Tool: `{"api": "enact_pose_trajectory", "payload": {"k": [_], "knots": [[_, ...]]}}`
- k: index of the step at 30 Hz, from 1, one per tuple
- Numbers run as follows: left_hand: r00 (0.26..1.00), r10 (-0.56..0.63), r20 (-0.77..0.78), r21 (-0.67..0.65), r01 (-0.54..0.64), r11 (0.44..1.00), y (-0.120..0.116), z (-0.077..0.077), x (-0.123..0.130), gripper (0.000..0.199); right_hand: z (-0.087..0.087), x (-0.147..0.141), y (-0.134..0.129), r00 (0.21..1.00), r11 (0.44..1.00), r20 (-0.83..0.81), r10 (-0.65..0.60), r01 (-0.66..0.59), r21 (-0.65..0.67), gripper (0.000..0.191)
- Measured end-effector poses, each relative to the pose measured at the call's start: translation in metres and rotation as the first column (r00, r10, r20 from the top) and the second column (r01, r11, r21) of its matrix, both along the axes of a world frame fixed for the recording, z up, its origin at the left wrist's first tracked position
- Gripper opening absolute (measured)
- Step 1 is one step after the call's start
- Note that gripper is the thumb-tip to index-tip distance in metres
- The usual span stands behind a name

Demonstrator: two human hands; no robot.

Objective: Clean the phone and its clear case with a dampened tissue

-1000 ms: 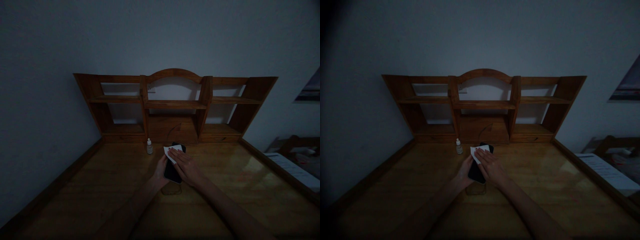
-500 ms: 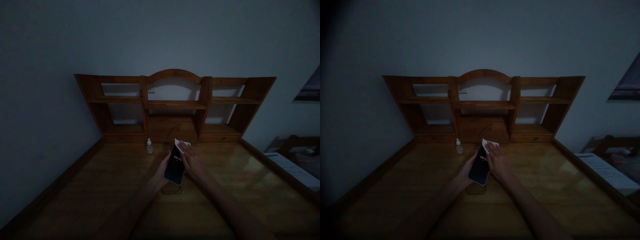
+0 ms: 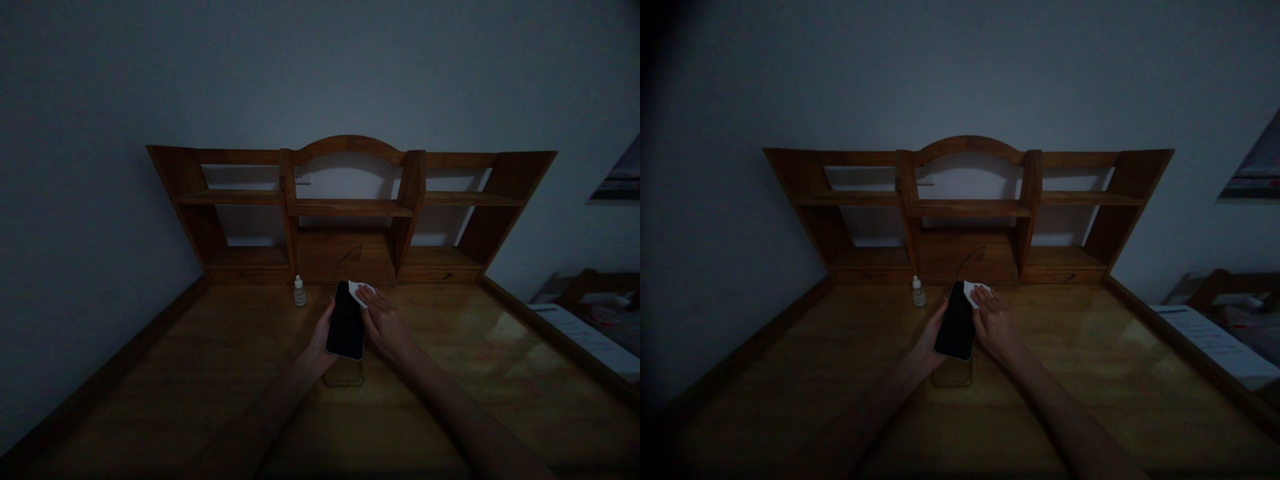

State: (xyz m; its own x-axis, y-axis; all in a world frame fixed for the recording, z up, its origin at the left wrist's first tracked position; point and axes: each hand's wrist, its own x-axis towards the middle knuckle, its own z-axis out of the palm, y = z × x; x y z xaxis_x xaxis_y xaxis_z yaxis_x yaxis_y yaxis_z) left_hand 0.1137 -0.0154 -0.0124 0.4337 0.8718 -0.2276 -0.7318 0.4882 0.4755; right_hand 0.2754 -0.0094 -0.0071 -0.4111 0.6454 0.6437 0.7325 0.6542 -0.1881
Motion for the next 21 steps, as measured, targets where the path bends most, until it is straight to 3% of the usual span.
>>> {"api": "enact_pose_trajectory", "payload": {"k": [15,21], "knots": [[0.990,0.139,0.011,-0.040,-0.138,0.990,0.011,-0.015,-0.006,0.040,0.003,-0.014,-0.019,0.988,0.987,0.010,0.153,-0.153,-0.040,0.039],[0.992,0.126,0.029,-0.025,-0.126,0.992,0.014,-0.015,-0.007,0.043,-0.002,-0.013,-0.023,0.959,0.958,-0.025,0.284,-0.282,0.061,0.034]]}}
